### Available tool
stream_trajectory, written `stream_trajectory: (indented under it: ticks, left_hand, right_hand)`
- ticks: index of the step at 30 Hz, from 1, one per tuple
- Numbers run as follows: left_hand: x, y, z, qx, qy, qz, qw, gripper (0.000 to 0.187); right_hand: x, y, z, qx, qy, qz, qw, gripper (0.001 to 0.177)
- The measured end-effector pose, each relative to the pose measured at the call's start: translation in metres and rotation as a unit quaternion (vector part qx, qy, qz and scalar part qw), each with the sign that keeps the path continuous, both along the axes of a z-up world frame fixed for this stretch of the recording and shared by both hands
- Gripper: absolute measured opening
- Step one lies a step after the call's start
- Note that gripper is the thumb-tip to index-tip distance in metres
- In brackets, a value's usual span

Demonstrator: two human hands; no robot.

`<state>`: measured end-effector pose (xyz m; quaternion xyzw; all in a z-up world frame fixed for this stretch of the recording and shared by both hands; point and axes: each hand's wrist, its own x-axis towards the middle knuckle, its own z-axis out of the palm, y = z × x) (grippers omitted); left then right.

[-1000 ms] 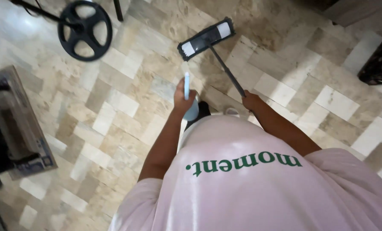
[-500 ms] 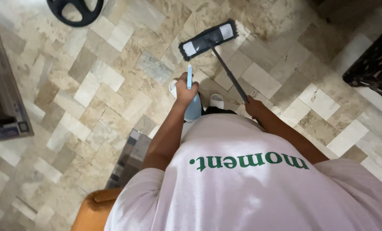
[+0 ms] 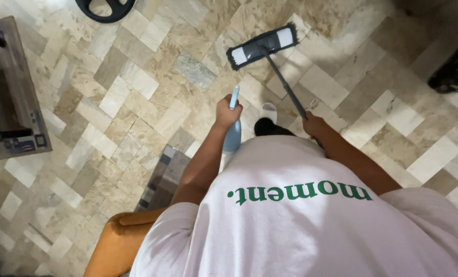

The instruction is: Mopping a tiled floor using a spray bottle and a flat mop.

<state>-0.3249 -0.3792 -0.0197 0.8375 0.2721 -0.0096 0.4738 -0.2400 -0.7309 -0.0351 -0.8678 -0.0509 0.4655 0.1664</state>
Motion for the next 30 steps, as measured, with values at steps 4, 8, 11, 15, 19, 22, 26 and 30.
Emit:
stream_trajectory:
  ticks: [4,8,11,15,19,22,26,30]
  left_hand:
    - [-0.061,-0.003,0.001,0.015,-0.01,-0.034,0.999,0.025]
    - [-0.142,-0.006,0.015,-0.035,-0.174,-0.06,0.982,0.061]
    - [-0.182,-0.003,0.013,-0.029,-0.233,-0.014,0.972,0.057]
    - [-0.228,-0.014,0.014,-0.052,-0.155,0.011,0.987,0.03]
    - [-0.249,-0.017,-0.006,-0.003,-0.063,0.0,0.998,0.015]
    - [-0.264,-0.022,-0.009,-0.014,-0.123,-0.049,0.991,0.031]
    - [-0.278,-0.031,0.002,-0.023,-0.199,-0.066,0.978,0.062]
    - [-0.279,-0.041,-0.004,-0.013,-0.149,-0.016,0.989,0.04]
  right_hand:
    - [-0.037,0.003,0.002,0.001,0.004,-0.027,1.0,0.062]
    - [-0.091,-0.022,-0.051,-0.019,0.021,-0.022,0.999,0.065]
    - [-0.114,-0.034,-0.078,-0.011,0.019,-0.019,1.0,0.066]
    - [-0.163,-0.027,-0.014,-0.001,0.037,-0.014,0.999,0.064]
    - [-0.178,-0.011,0.01,-0.004,0.052,0.019,0.998,0.069]
    - [-0.185,0.009,0.028,-0.048,-0.031,0.071,0.996,0.05]
    - [-0.175,0.004,-0.018,-0.025,0.064,-0.026,0.997,0.068]
    - [-0.178,0.013,0.023,-0.004,0.08,-0.058,0.995,0.064]
